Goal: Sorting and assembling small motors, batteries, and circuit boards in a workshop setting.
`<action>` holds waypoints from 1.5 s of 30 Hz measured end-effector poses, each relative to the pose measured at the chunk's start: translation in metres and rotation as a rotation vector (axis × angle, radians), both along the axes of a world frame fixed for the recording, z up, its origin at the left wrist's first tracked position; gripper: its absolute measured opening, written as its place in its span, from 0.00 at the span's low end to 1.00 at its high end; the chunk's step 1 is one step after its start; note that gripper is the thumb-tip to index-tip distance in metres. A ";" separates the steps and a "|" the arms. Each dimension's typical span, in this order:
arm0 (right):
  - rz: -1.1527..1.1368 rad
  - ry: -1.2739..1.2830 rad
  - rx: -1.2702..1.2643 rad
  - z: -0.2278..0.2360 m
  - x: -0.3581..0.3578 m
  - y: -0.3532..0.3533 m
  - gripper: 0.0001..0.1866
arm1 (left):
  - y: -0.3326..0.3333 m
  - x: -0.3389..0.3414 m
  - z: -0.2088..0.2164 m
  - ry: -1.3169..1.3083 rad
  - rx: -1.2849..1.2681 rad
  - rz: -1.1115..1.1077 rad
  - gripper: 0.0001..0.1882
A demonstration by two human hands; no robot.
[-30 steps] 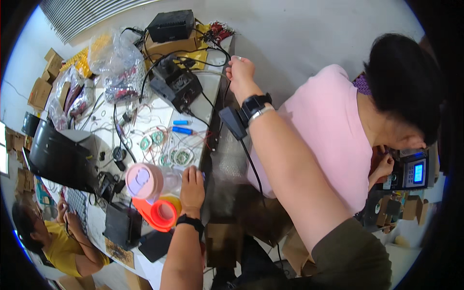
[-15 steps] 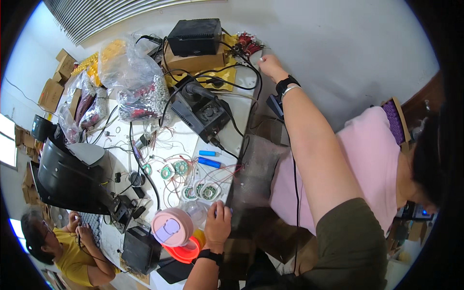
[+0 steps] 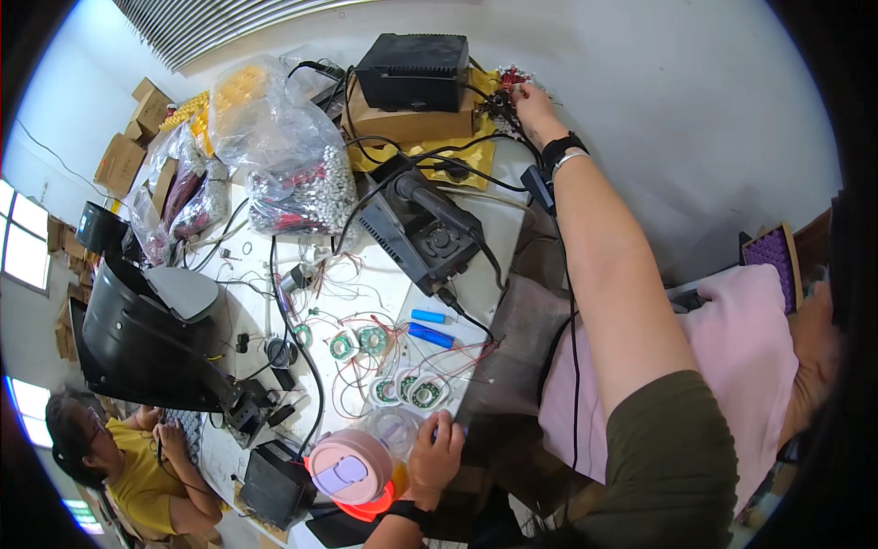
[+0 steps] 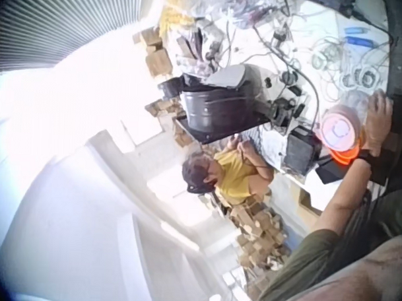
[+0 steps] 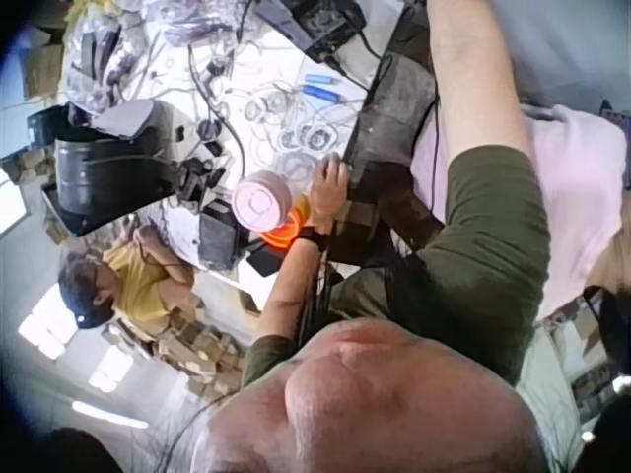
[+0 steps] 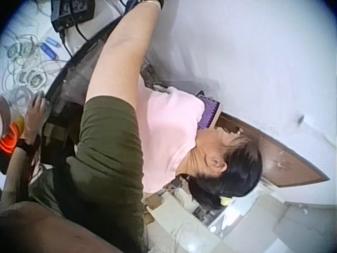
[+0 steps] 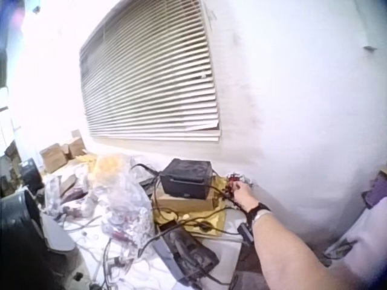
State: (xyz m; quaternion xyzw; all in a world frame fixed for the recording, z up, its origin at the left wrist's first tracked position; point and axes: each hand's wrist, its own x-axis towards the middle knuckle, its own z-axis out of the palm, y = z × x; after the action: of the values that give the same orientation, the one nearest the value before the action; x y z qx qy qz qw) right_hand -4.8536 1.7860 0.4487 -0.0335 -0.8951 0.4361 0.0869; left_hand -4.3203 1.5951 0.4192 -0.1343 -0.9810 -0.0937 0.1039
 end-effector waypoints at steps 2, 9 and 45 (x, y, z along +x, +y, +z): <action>-0.012 -0.025 0.058 0.008 -0.003 -0.008 0.17 | -0.004 0.003 0.001 -0.007 -0.013 0.006 0.09; 0.135 0.001 0.084 -0.016 -0.051 0.022 0.25 | 0.004 -0.001 -0.002 0.020 -0.002 -0.055 0.10; -0.351 0.604 -1.099 0.165 0.175 -0.051 0.15 | -0.001 0.009 0.001 0.036 -0.094 -0.072 0.12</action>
State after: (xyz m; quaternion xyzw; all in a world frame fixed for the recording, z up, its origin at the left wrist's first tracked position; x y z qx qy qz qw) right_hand -4.6783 1.7348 0.6142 -0.0949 -0.4590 0.7998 0.3749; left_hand -4.3110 1.5943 0.4204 -0.1761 -0.9768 -0.0489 0.1118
